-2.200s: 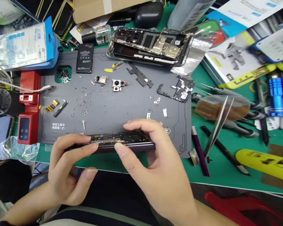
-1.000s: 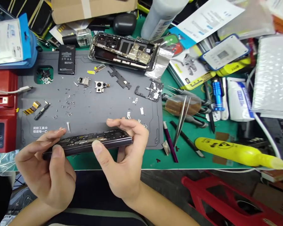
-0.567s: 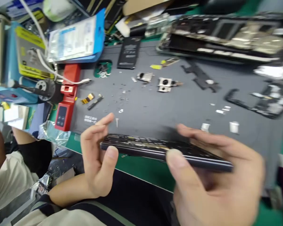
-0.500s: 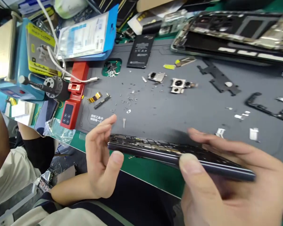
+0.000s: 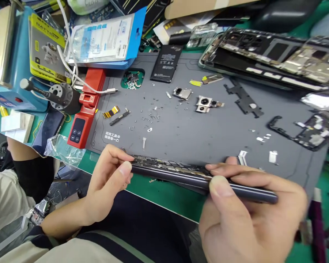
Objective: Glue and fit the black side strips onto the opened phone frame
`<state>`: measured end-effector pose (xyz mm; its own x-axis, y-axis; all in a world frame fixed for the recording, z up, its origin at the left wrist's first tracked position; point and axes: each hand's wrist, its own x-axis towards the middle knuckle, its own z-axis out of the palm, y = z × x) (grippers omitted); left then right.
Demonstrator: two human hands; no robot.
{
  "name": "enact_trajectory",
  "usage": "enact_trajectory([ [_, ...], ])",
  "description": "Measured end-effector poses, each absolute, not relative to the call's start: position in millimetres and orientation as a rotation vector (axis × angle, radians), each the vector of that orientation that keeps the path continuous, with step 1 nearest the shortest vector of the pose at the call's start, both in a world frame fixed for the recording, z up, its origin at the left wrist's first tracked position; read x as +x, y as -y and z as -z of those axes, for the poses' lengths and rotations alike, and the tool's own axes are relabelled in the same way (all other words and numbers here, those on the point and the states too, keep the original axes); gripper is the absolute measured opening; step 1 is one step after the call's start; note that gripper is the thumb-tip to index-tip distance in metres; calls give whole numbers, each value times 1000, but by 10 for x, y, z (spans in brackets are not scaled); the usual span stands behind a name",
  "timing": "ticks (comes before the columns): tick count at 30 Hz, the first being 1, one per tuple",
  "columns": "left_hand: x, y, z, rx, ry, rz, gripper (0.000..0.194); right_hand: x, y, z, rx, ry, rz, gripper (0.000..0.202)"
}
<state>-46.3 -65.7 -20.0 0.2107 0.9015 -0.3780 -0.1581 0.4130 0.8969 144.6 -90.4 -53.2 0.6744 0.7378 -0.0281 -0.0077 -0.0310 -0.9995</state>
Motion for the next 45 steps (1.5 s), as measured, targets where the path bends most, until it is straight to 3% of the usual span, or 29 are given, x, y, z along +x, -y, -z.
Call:
enact_trajectory([
  [8,-385,642,200,1107,-984,-1101,8,1475,829,342,-1334,748,-552,33],
  [14,-373,587,88,1299,-943,-1115,7,1684,755,64,-1350,809,-714,28],
  [21,-538,428,62,1296,-959,-796,15,2080,669,-52,-1433,932,-954,34],
  [26,-623,280,-9,1095,-768,-509,40,2160,595,-190,-1415,1067,-1039,38],
  [32,-553,37,-221,1001,-620,-72,103,2179,491,-422,-1284,1313,-1012,33],
  [34,-469,18,-265,1013,-587,-2,108,2157,449,-439,-1206,1342,-1038,28],
  [38,-318,89,-269,1006,-580,7,93,2084,404,-356,-1132,1375,-997,17],
  [41,-276,179,-242,1000,-629,-70,90,2036,465,-279,-1206,1362,-890,33],
  [45,-272,277,-218,1007,-695,-156,92,2013,647,-213,-1246,1307,-1056,88],
])
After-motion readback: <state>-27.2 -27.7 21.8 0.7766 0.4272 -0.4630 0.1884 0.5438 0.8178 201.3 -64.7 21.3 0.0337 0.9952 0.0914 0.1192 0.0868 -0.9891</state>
